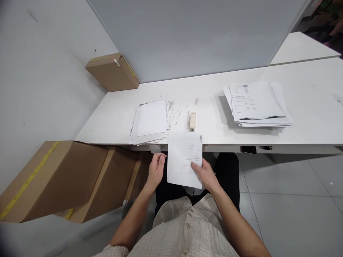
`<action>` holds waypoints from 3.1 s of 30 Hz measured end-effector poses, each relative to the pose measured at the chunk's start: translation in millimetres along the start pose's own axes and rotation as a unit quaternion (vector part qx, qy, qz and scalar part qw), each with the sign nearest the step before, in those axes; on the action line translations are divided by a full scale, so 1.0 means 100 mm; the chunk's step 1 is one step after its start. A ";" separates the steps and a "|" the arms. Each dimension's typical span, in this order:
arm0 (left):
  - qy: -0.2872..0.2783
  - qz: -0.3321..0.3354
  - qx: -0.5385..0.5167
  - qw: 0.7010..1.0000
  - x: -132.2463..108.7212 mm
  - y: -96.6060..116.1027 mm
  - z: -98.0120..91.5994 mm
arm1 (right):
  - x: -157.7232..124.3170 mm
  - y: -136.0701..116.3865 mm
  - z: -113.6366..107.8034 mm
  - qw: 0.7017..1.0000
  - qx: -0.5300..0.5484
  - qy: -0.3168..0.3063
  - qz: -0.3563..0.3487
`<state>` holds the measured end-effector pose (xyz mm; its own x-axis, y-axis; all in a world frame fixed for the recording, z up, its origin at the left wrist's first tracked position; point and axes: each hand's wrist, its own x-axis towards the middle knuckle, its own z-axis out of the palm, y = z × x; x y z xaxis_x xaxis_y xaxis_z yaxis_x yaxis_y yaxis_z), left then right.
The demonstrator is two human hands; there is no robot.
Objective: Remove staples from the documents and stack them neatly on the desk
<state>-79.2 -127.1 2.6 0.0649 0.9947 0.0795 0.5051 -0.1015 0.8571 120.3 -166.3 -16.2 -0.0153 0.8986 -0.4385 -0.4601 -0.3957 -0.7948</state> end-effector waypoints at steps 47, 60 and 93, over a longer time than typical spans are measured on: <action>-0.099 -0.003 -0.235 0.967 0.43 0.51 0.26 | -0.27 -0.51 -0.38 0.956 -0.254 0.068 -0.133; -0.046 0.312 -0.004 0.949 1.38 0.33 0.71 | -0.27 -0.43 -0.57 0.988 -0.090 0.123 -0.029; -0.043 0.334 0.141 0.931 1.33 0.31 0.76 | -0.12 -0.49 -0.57 0.986 -0.092 0.138 -0.026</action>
<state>10.6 1.3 0.6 0.5085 0.7045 0.4951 0.5328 -0.7091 0.4618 193.8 -168.3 4.1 0.2571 0.8426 -0.4731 -0.2849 -0.4017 -0.8703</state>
